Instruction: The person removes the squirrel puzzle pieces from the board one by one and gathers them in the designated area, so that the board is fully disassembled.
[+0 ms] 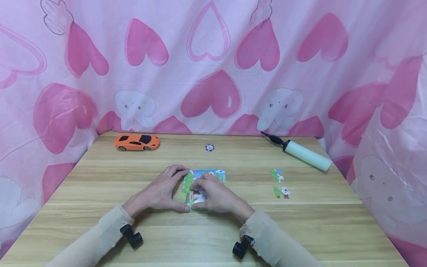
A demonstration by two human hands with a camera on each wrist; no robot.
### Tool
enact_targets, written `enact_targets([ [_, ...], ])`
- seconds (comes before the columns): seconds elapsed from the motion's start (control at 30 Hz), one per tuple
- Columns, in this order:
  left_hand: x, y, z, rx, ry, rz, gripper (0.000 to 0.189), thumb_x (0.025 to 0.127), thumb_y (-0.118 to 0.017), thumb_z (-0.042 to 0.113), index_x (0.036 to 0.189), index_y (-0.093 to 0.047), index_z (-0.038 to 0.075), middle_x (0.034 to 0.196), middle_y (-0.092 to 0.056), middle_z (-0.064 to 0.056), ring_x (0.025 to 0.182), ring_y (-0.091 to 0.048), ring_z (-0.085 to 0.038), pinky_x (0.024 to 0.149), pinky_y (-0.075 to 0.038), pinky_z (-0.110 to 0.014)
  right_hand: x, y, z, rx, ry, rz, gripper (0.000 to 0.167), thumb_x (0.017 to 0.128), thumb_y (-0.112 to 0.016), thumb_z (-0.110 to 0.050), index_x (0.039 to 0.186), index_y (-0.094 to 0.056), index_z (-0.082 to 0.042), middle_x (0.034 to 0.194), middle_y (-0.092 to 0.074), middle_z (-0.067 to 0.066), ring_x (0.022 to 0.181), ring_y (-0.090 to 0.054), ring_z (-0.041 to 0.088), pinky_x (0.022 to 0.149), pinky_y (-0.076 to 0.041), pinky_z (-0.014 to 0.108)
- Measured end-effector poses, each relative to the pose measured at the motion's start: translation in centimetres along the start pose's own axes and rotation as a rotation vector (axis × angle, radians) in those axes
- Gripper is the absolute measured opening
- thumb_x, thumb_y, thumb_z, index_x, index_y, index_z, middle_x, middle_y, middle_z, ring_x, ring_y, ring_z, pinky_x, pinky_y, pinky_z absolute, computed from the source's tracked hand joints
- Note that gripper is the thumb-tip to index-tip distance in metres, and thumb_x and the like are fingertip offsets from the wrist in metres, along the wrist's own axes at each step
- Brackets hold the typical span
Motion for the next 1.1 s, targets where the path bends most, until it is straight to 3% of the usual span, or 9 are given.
enact_targets([
  [0.2, -0.02, -0.08, -0.05, -0.004, -0.001, 0.0, 0.135, 0.073, -0.08, 0.093, 0.173, -0.04, 0.011, 0.172, -0.037, -0.007, 0.158, -0.035, -0.028, 0.134, -0.032, -0.055, 0.2, -0.02, -0.17, 0.012, 0.028, -0.003, 0.048, 0.089, -0.097, -0.021, 0.131, -0.073, -0.016, 0.11, -0.067, -0.01, 0.103, -0.06, 0.01, 0.095, -0.054, 0.031],
  [0.47, 0.05, -0.13, -0.16, -0.001, 0.0, -0.003, 0.136, 0.072, -0.08, 0.093, 0.173, -0.038, 0.011, 0.172, -0.037, -0.007, 0.159, -0.035, -0.028, 0.134, -0.031, -0.055, 0.28, -0.1, -0.14, 0.058, 0.007, 0.001, 0.049, 0.089, -0.097, -0.017, 0.131, -0.072, -0.016, 0.109, -0.067, -0.011, 0.098, -0.061, 0.01, 0.086, -0.056, 0.027],
  [0.83, 0.05, 0.02, 0.0, -0.009, 0.011, -0.012, 0.135, 0.073, -0.082, 0.092, 0.173, -0.038, 0.012, 0.173, -0.036, -0.006, 0.159, -0.034, -0.027, 0.134, -0.032, -0.055, 0.33, -0.31, 0.04, 0.055, 0.011, 0.03, 0.052, 0.084, -0.1, -0.02, 0.129, -0.074, -0.016, 0.106, -0.068, -0.012, 0.095, -0.062, 0.01, 0.083, -0.057, 0.027],
  [1.1, 0.03, 0.12, 0.05, -0.01, 0.016, -0.013, 0.136, 0.072, -0.082, 0.092, 0.173, -0.039, 0.012, 0.172, -0.036, -0.006, 0.158, -0.035, -0.027, 0.134, -0.033, -0.055, 0.14, 0.29, -0.44, -0.007, 0.035, 0.014, 0.056, 0.085, -0.101, -0.026, 0.134, -0.075, -0.016, 0.117, -0.071, -0.011, 0.103, -0.062, 0.009, 0.092, -0.056, 0.029],
])
Point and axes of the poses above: each hand's wrist, its own x-axis towards the middle knuckle, its own y-axis out of the back of the hand, z = x × y, the point moved 2 cm from there along x, towards the middle knuckle
